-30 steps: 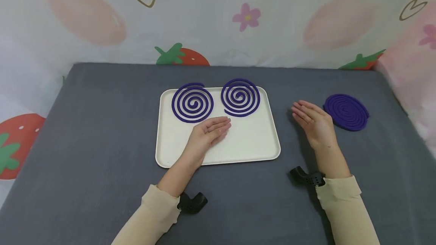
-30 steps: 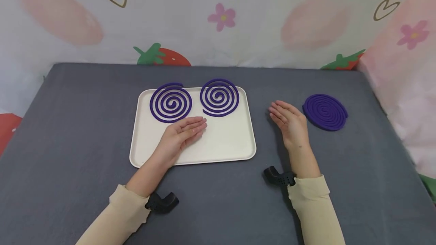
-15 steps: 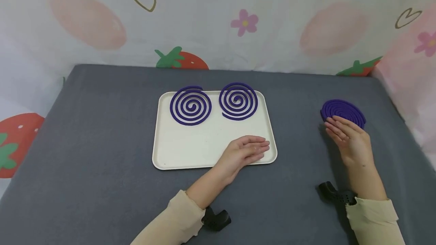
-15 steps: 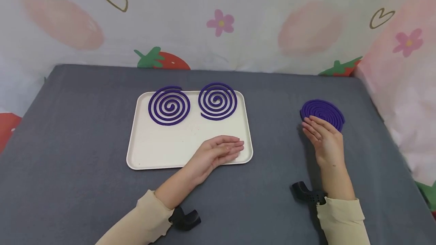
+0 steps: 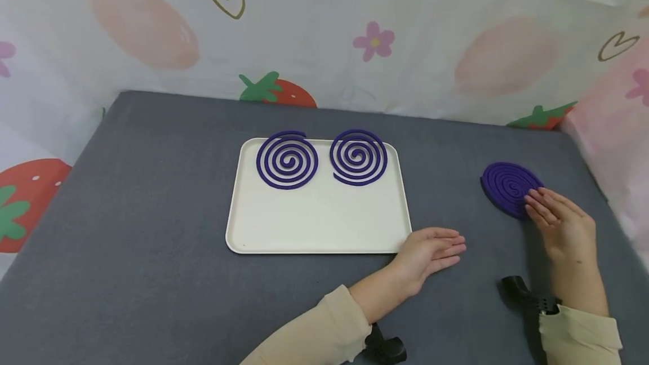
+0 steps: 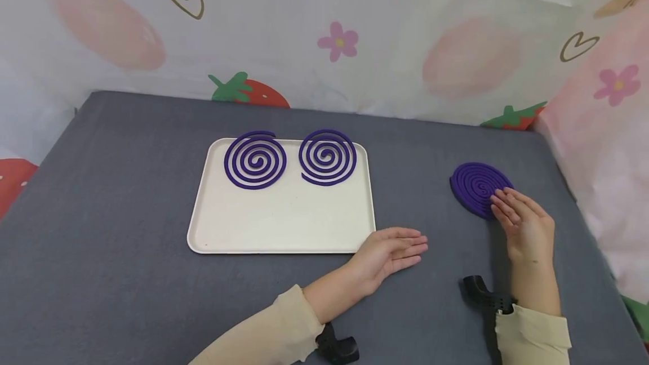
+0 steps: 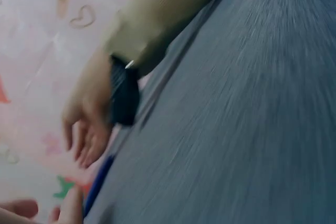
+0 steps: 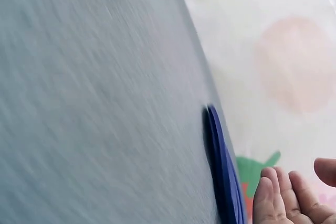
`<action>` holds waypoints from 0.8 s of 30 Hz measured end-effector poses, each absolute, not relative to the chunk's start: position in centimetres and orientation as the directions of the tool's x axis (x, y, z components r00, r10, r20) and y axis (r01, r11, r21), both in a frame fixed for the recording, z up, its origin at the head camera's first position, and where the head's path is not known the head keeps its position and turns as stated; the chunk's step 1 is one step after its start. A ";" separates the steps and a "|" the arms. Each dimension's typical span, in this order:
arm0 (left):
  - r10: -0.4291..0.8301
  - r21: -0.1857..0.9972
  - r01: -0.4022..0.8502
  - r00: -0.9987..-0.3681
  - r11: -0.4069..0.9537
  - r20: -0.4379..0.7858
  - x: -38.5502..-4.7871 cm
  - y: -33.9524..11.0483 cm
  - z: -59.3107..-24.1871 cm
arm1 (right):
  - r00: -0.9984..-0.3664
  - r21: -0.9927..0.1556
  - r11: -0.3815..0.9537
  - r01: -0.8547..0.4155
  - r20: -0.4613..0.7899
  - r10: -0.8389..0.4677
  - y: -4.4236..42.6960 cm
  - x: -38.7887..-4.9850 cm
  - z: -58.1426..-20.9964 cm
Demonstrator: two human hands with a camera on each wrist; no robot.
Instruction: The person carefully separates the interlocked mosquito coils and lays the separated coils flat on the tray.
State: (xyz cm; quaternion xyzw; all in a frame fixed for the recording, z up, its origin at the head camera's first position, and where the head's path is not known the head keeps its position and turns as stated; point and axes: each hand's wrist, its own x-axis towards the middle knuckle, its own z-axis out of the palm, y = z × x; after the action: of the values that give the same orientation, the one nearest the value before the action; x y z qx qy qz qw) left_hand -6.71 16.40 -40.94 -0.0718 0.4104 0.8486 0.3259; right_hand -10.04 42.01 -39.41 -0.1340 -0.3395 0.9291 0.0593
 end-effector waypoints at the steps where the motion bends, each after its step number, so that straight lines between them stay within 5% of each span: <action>1: 0.468 0.639 -0.609 -0.786 -0.470 -0.404 -6.6 17.2 -41.1 | -0.957 -0.639 -0.769 -0.017 -0.212 0.198 42.5 -10.0 -39.4; 7: 0.391 0.595 -0.572 -0.820 -0.565 -0.418 -6.7 21.0 -41.7 | -0.961 -0.612 -0.791 -0.004 -0.215 0.171 44.7 -10.4 -39.1; 15: 0.429 0.504 -0.611 -0.790 -0.610 -0.438 -9.4 24.0 -42.2 | -0.954 -0.614 -0.789 0.032 -0.253 0.159 46.4 -11.6 -39.0; 24: 0.463 0.550 -0.608 -0.794 -0.573 -0.394 -12.3 26.0 -42.6 | -0.948 -0.690 -0.706 0.158 -0.306 0.086 49.2 -14.0 -39.2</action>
State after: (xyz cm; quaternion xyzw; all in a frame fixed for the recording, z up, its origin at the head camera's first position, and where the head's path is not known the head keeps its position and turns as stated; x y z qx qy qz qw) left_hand -12.32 25.97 -42.62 -0.1036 0.3478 0.8808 0.3040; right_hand -14.02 49.22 -39.20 -0.1599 -0.3826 0.9098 -0.0199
